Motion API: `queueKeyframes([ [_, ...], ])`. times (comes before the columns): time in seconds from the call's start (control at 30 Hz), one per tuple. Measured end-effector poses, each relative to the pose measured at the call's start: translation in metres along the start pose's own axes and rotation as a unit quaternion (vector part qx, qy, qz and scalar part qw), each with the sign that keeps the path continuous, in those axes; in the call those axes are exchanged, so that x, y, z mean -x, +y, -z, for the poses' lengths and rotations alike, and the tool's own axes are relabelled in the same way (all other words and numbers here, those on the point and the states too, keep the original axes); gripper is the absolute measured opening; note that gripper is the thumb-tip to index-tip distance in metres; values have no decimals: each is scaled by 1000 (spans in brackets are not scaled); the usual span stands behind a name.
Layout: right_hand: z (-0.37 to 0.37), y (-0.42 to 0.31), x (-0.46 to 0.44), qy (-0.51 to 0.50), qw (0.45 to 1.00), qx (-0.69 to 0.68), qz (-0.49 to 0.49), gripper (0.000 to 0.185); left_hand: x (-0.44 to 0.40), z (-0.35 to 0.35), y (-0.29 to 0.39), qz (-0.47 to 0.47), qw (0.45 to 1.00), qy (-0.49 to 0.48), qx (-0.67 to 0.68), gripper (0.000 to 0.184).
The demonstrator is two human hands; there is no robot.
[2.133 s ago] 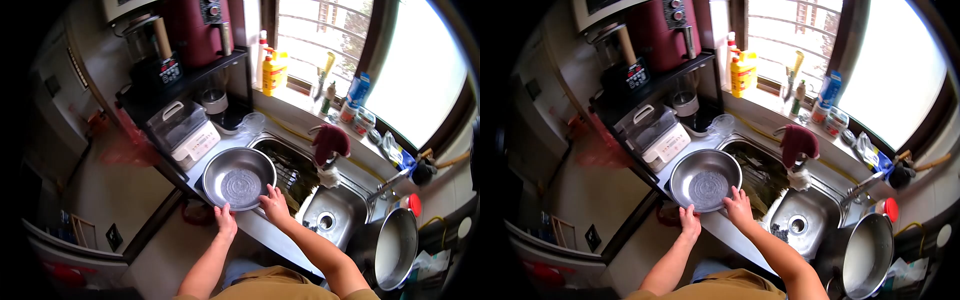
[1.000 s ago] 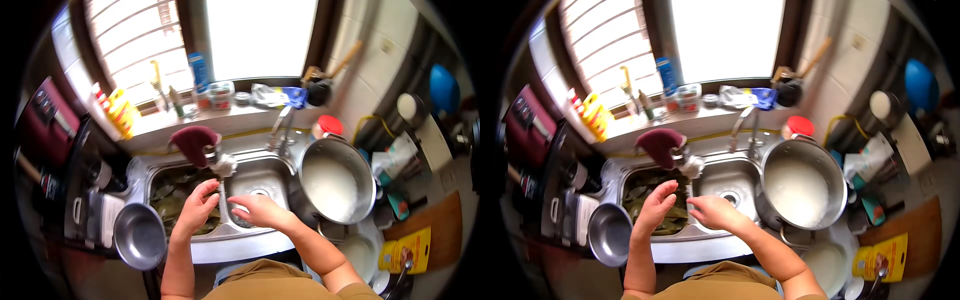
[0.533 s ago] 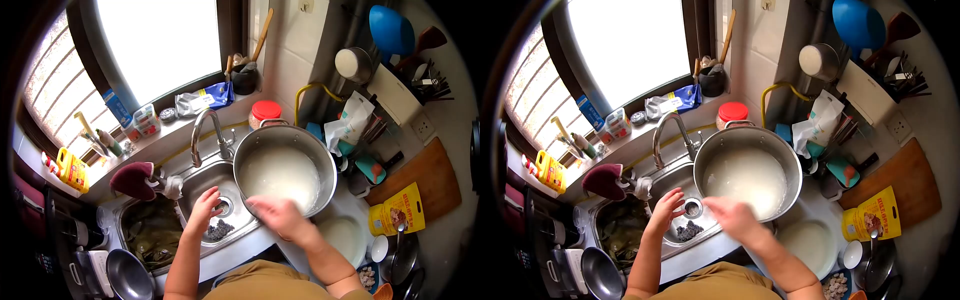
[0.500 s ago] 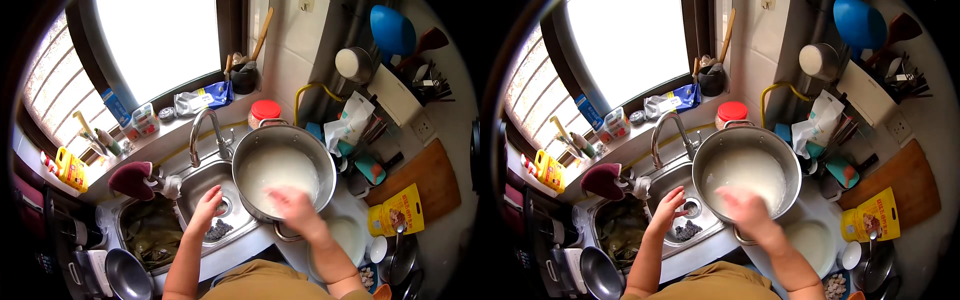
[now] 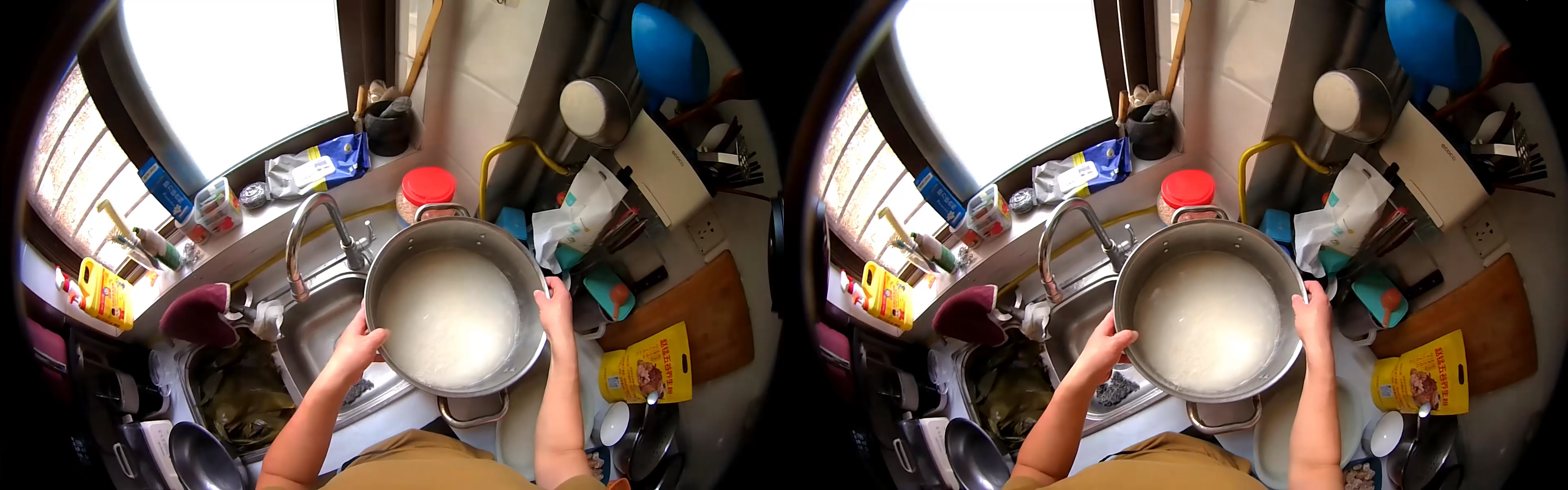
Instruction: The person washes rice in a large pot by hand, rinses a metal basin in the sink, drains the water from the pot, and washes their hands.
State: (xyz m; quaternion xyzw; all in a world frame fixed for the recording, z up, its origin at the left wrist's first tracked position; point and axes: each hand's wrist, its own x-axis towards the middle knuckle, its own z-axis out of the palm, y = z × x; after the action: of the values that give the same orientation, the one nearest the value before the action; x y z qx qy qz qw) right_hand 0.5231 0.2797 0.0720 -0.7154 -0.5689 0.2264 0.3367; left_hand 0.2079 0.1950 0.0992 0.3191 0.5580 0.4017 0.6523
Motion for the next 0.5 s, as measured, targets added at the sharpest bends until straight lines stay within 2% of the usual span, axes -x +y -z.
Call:
queueKeyframes([
  [0.07,-3,6,1,2,996,-94,-6,23,-1,-6,2,-15,999,27,25,62],
  [0.37,9,-13,14,-1,984,-178,-15,20,0,-2,-10,-30,995,88,36,59],
  [0.5,25,-31,15,7,980,-197,12,19,7,-11,-8,-12,990,87,107,52],
])
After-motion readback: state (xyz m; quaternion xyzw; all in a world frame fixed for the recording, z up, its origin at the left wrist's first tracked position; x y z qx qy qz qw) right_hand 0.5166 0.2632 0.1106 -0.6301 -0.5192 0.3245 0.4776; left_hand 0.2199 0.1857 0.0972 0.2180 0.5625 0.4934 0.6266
